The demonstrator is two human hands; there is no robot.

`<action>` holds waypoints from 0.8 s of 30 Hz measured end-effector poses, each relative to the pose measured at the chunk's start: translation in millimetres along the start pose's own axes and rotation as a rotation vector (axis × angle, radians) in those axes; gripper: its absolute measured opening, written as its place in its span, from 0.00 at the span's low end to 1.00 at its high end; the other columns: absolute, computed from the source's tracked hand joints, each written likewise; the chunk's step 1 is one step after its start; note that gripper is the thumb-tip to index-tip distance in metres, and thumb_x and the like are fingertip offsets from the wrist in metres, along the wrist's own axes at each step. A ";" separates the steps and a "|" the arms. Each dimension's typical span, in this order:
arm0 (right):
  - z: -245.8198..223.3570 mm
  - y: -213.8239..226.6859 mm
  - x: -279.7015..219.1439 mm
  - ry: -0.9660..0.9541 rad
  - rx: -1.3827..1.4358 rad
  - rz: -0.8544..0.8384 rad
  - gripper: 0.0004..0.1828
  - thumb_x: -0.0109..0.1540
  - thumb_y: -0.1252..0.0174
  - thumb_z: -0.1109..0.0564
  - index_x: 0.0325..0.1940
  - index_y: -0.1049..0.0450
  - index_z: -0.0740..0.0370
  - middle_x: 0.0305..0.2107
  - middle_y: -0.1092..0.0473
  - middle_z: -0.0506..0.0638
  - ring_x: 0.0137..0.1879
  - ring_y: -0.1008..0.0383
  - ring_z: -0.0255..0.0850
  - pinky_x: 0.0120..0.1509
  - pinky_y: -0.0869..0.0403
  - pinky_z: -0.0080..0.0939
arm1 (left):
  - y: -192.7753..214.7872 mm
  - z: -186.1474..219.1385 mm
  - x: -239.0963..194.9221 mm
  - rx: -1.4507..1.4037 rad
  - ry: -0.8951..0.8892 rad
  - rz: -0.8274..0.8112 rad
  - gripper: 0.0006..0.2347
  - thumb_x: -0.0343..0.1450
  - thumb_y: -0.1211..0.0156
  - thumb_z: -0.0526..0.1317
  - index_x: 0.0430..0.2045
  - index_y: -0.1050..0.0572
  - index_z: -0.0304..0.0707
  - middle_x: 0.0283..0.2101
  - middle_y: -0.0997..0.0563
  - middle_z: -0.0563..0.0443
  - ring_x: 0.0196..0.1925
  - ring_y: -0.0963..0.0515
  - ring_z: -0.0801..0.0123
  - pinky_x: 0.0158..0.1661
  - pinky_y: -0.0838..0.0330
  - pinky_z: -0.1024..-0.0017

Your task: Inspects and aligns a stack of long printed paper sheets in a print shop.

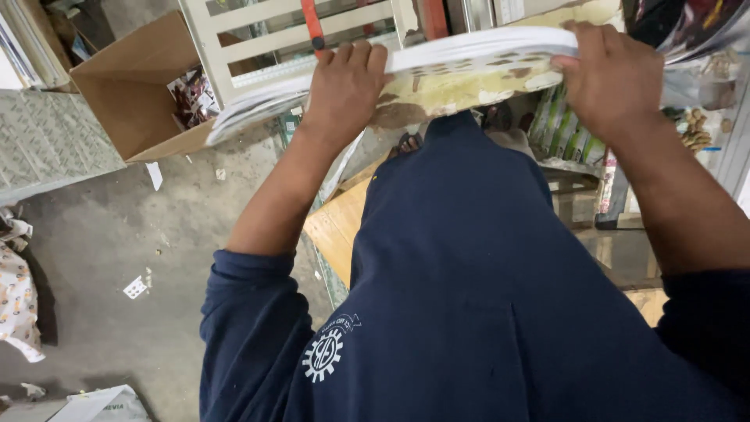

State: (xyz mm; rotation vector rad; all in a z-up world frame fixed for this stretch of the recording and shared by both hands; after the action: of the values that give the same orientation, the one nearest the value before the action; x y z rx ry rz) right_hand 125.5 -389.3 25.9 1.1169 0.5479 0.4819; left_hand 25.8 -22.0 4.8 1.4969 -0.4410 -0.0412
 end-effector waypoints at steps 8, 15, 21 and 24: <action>19.0 3.6 -15.9 0.256 -0.216 0.268 0.22 0.80 0.47 0.28 0.67 0.23 0.38 0.48 0.24 0.29 0.48 0.21 0.23 0.57 0.26 0.25 | 3.6 -10.6 -6.5 -0.078 -0.174 -0.007 0.12 0.76 0.39 0.48 0.43 0.29 0.41 0.41 0.24 0.52 0.41 0.23 0.62 0.45 0.30 0.66; 37.3 -9.9 2.4 0.165 -0.171 -0.020 0.25 0.80 0.56 0.26 0.71 0.25 0.34 0.45 0.20 0.30 0.38 0.18 0.26 0.48 0.24 0.29 | 12.7 -17.8 -0.9 -0.165 -0.101 -0.034 0.13 0.75 0.37 0.47 0.37 0.30 0.36 0.37 0.22 0.46 0.34 0.20 0.57 0.37 0.29 0.65; 40.1 2.9 56.6 0.034 0.459 -0.531 0.25 0.76 0.46 0.39 0.67 0.25 0.58 0.40 0.18 0.61 0.25 0.18 0.52 0.29 0.21 0.50 | -36.2 -45.4 -2.8 -0.638 -0.001 -0.609 0.16 0.79 0.46 0.50 0.46 0.28 0.32 0.44 0.20 0.36 0.42 0.22 0.41 0.43 0.31 0.51; 44.7 1.4 25.1 0.041 0.457 -0.095 0.20 0.79 0.36 0.46 0.68 0.20 0.62 0.49 0.19 0.59 0.39 0.19 0.52 0.47 0.23 0.52 | -55.7 -52.1 -8.0 -0.791 0.095 -0.793 0.20 0.77 0.46 0.51 0.51 0.27 0.32 0.52 0.21 0.38 0.47 0.23 0.47 0.49 0.31 0.56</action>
State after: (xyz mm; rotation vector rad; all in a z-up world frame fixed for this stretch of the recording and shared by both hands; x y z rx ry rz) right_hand 172.9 -404.6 38.0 1.5101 0.7671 0.3030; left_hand 47.9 24.9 -51.7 0.7983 0.2619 -0.6870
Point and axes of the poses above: each hand's wrist, its own x-axis towards the middle knuckle, its own y-axis out of the back of the hand, z = x × y, the point moved 2 cm from there along x, towards the middle knuckle
